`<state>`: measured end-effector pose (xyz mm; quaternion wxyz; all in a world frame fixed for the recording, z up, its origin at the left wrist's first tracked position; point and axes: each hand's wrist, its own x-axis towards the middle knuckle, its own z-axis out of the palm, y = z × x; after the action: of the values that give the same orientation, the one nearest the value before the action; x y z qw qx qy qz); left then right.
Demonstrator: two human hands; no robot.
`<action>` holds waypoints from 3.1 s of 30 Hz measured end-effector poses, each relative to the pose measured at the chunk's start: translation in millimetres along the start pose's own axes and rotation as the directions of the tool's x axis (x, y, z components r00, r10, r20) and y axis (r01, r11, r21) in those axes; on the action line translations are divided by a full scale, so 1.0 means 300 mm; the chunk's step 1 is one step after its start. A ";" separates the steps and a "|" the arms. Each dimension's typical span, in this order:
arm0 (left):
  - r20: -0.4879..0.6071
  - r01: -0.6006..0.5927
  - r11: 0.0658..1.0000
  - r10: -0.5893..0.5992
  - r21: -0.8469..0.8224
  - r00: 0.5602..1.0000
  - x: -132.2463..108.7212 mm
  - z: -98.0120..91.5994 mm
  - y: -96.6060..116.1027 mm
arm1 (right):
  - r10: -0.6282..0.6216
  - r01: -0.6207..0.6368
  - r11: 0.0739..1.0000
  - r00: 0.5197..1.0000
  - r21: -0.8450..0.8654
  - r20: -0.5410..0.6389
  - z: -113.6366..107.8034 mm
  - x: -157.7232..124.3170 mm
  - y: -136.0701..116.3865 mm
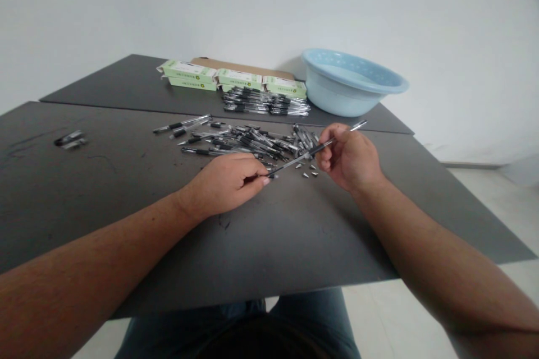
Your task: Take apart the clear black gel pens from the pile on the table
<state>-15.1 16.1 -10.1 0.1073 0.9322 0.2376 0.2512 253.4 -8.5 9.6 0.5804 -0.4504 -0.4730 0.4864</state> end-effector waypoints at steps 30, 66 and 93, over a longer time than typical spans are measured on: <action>-0.010 -0.008 1.000 0.008 -0.001 1.000 0.000 0.004 -0.001 | -0.007 0.007 1.000 1.000 0.001 0.006 -0.007 0.003 0.006; -0.004 -0.002 1.000 0.002 -0.007 1.000 0.002 0.009 -0.005 | -0.012 0.012 1.000 0.999 -0.011 0.042 0.001 -0.006 0.005; -0.195 0.232 0.947 -0.277 -0.222 0.941 0.005 0.009 0.026 | 0.310 -0.397 0.917 0.763 0.031 0.568 -0.008 -0.036 -0.005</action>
<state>-9.6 10.0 -9.2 0.2028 0.8441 0.3412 0.3605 255.1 -19.4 9.4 0.3487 -0.3272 -0.4884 0.7300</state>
